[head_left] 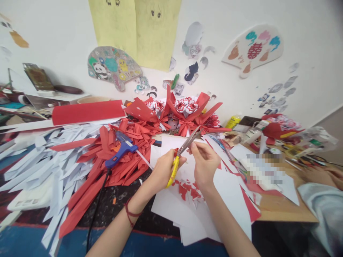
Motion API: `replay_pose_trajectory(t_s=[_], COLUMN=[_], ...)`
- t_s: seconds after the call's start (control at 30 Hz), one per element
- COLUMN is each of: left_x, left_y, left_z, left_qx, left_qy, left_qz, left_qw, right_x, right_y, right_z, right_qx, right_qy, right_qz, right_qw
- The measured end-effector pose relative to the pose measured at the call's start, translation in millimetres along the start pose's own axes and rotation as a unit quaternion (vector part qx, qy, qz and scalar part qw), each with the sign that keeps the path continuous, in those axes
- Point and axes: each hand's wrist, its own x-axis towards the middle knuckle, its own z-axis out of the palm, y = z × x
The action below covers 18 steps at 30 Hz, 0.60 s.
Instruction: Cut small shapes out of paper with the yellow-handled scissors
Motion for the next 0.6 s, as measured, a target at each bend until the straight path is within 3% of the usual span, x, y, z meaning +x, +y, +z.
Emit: replay_pose_trajectory(t_s=[0.1,0.27,0.43,0.6], left_x=[-1,0,3,4], left_y=[1,6,16,17], left_z=[-2.5,-4.8,-7.9,-9.1], left_qx=[-0.043,-0.125,-0.175,-0.228], left_qy=[-0.015,-0.05,0.002,0.027], left_qz=[-0.026,-0.021,-0.046,-0.05], left_qw=[0.999,0.991,0.983,0.972], right_x=[9,23,27,30], right_y=[-6,-24,-32,-32], right_z=[-12,-35,-45,-44], right_qx=[-0.007,-0.069,-0.134,-0.197], right_qy=[-0.039,-0.186,-0.327,-0.392], right_qz=[0.029,0.072,0.075,0.046], right_qw=[0.999,0.977,0.932,0.897])
